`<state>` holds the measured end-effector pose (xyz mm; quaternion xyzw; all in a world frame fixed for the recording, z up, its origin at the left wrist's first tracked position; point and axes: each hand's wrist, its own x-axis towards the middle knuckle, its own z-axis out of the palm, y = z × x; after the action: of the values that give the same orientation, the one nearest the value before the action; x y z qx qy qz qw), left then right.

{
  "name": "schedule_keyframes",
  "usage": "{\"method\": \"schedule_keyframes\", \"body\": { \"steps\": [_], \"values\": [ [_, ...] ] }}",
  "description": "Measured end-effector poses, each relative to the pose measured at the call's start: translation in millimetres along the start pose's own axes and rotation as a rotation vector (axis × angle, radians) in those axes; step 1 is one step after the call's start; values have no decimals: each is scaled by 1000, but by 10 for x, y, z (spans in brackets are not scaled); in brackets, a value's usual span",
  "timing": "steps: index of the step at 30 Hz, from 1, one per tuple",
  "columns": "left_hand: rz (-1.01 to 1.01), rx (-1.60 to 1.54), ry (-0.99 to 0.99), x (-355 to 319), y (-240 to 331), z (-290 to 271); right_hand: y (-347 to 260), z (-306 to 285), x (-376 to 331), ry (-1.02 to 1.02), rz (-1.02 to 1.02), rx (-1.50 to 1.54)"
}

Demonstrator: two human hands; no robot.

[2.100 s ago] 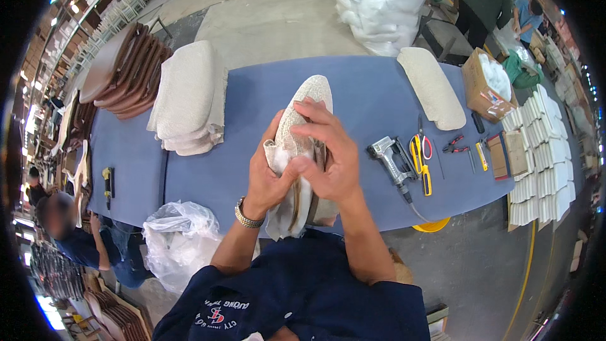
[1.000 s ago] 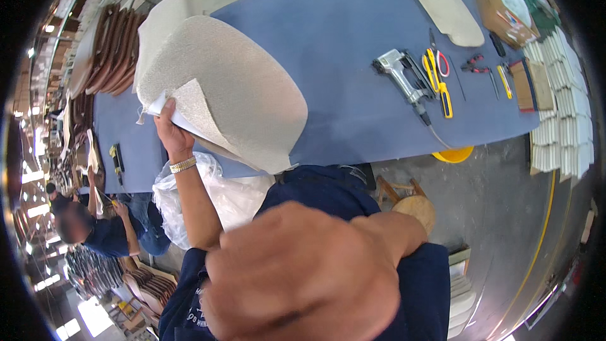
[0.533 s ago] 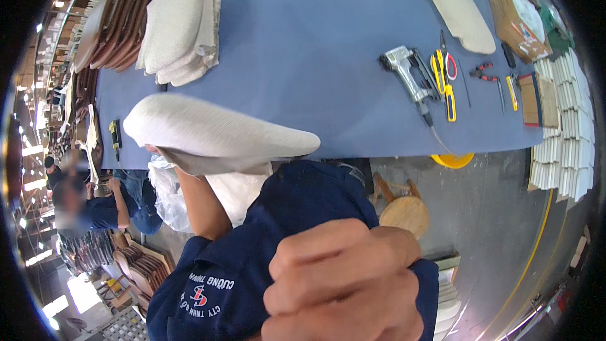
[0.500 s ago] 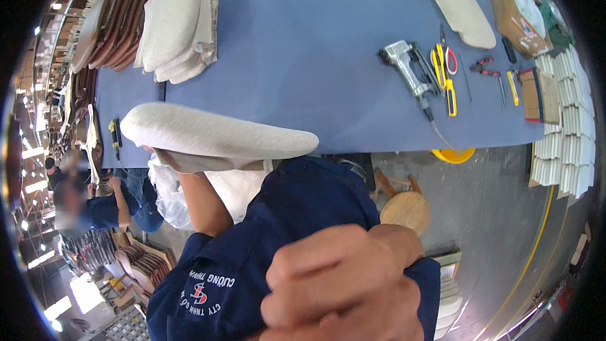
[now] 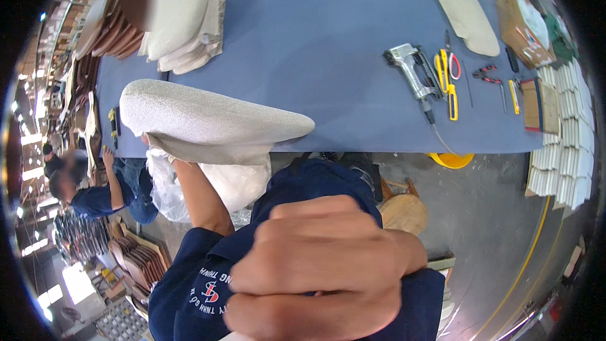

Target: The person assembles cushion covers by folding fabric over foam inserts and securing them with a staple gun. They trim excess fabric with a utility knife and place finished units into a plastic bag.

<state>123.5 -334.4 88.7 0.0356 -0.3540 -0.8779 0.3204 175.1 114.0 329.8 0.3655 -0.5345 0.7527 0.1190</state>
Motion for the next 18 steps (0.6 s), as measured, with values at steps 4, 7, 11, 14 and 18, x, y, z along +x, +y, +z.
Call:
{"method": "schedule_keyframes", "body": {
  "steps": [4, 7, 11, 14, 18],
  "values": [
    [-95, 295, 117, -54, 44, 33, -27, 331, -97, 240, -108, 77],
    [-196, 284, 47, -272, -56, 497, 513, -92, 94, -40, -463, 129],
    [-68, 814, -111, -330, -568, 2265, 868, -385, 543, 118, 352, -339],
    [47, 1169, -330, -245, -1000, 2876, 1801, -777, 688, 178, 322, -375],
    [24, 1471, -499, -188, -1856, 3293, 2512, -1368, 782, 221, 381, -584]
  ]
}}
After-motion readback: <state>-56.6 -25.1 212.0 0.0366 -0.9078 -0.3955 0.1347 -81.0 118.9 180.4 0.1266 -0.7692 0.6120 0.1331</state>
